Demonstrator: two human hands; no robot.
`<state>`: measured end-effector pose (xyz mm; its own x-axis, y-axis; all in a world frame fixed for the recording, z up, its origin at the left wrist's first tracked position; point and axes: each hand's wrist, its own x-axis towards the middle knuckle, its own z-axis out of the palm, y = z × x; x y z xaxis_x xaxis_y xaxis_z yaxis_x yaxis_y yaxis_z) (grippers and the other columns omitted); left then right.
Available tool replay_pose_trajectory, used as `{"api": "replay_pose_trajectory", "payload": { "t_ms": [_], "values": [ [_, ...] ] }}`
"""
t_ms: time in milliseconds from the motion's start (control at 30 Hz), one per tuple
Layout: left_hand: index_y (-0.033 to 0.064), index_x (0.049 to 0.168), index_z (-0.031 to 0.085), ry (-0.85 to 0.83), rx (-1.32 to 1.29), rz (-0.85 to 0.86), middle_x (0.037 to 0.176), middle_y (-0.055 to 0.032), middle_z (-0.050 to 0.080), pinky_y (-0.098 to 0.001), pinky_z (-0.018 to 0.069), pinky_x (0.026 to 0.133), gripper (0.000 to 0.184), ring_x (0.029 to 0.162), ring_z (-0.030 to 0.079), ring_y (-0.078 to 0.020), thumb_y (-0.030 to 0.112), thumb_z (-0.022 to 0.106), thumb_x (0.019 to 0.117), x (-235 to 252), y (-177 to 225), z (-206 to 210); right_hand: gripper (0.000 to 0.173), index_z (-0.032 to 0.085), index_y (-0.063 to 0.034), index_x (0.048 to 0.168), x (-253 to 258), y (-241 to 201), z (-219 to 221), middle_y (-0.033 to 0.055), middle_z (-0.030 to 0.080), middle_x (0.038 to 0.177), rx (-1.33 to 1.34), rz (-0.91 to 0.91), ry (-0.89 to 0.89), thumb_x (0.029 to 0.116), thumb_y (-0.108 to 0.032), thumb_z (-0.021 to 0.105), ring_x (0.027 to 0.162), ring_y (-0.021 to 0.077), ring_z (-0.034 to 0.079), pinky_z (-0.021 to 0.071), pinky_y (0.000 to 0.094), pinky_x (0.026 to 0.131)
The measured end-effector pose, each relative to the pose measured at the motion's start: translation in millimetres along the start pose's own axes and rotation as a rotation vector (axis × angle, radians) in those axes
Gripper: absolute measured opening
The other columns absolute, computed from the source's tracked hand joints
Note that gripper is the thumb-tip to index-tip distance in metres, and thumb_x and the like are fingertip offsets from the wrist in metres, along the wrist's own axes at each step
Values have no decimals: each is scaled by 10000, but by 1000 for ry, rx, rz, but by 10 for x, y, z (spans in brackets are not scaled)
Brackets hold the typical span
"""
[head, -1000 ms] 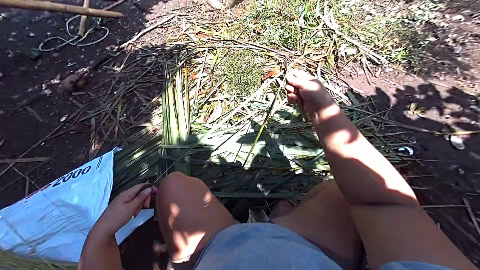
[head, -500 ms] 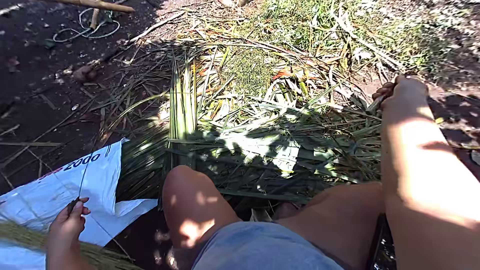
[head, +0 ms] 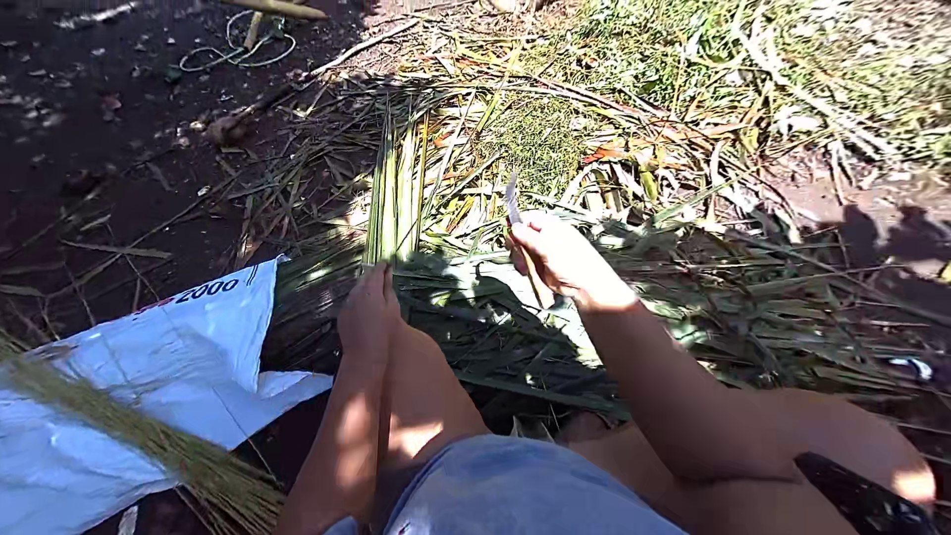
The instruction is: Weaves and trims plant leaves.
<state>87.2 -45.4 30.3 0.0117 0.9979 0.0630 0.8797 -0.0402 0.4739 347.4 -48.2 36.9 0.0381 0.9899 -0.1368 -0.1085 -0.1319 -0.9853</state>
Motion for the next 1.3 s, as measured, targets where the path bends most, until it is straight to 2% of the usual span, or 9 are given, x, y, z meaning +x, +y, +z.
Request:
{"api": "replay_pose_trajectory", "payload": {
  "t_ms": [100, 233, 400, 567, 700, 867, 933, 1067, 1300],
  "values": [
    [80, 1371, 631, -45, 50, 129, 1132, -216, 692, -602, 547, 847, 347, 1010, 694, -408, 179, 449, 1093, -95, 261, 84, 278, 576, -22, 1256, -69, 248, 390, 27, 638, 805, 85, 1, -288, 1087, -151, 397, 611, 97, 625, 577, 262, 596],
    [26, 1350, 644, 22, 37, 305, 1106, -211, 725, -572, 565, 844, 344, 999, 715, -396, 122, 475, 1066, -240, 340, 157, 261, 490, -94, 1310, -130, 424, 512, -11, 602, 734, 144, 50, -434, 1077, -192, 425, 512, 21, 518, 456, 169, 480],
    [23, 1266, 699, 105, 17, 364, 1043, -191, 743, -546, 584, 788, 308, 933, 739, -369, 141, 505, 1058, -296, 256, 222, 377, 468, -77, 1447, -158, 447, 451, -14, 593, 770, 108, 96, -421, 1079, -151, 431, 516, 4, 483, 425, 147, 479],
    [19, 1200, 715, 5, -12, 367, 986, -159, 738, -517, 579, 765, 318, 862, 728, -323, 195, 482, 1074, -316, 175, 241, 324, 522, -97, 1353, -101, 449, 337, -47, 563, 729, 81, 116, -434, 1073, -199, 395, 485, -21, 448, 394, 120, 451],
    [35, 1218, 714, -22, 16, 388, 1014, -158, 742, -541, 573, 757, 358, 877, 730, -333, 246, 456, 1087, -291, 0, 208, 328, 515, -99, 1409, -84, 310, 152, -26, 554, 699, 119, 196, -198, 1107, -193, 426, 457, -5, 446, 401, 140, 419],
    [20, 1172, 738, 79, 50, 444, 972, -164, 748, -544, 587, 764, 308, 878, 741, -345, 189, 509, 1054, -279, -275, 173, 175, 579, -179, 1197, -23, 276, -211, -46, 539, 689, 250, 123, -59, 1101, -236, 444, 443, 2, 405, 363, 149, 396],
    [13, 1168, 738, 87, 69, 437, 980, -181, 747, -578, 575, 771, 320, 894, 739, -370, 191, 499, 1054, -254, -432, 100, 187, 556, -153, 1223, 58, 226, -367, -51, 586, 705, 273, 89, 16, 1110, -196, 413, 455, 5, 445, 382, 156, 406],
    [-8, 1186, 721, 40, 52, 416, 944, -206, 735, -635, 547, 778, 391, 864, 722, -405, 231, 433, 1073, -132, -931, -112, 138, 533, -144, 1160, 230, 96, -688, -47, 556, 687, 329, 158, 223, 1106, -190, 414, 446, 18, 424, 368, 167, 398],
    [-60, 1211, 674, -94, -80, 247, 915, -216, 690, -558, 510, 807, 441, 820, 651, -335, 249, 387, 1084, 76, -1911, -465, 114, 508, -199, 1155, 280, -63, -1305, -63, 584, 738, 362, 165, 422, 1103, -223, 410, 467, -16, 420, 356, 143, 412]
  ]
}}
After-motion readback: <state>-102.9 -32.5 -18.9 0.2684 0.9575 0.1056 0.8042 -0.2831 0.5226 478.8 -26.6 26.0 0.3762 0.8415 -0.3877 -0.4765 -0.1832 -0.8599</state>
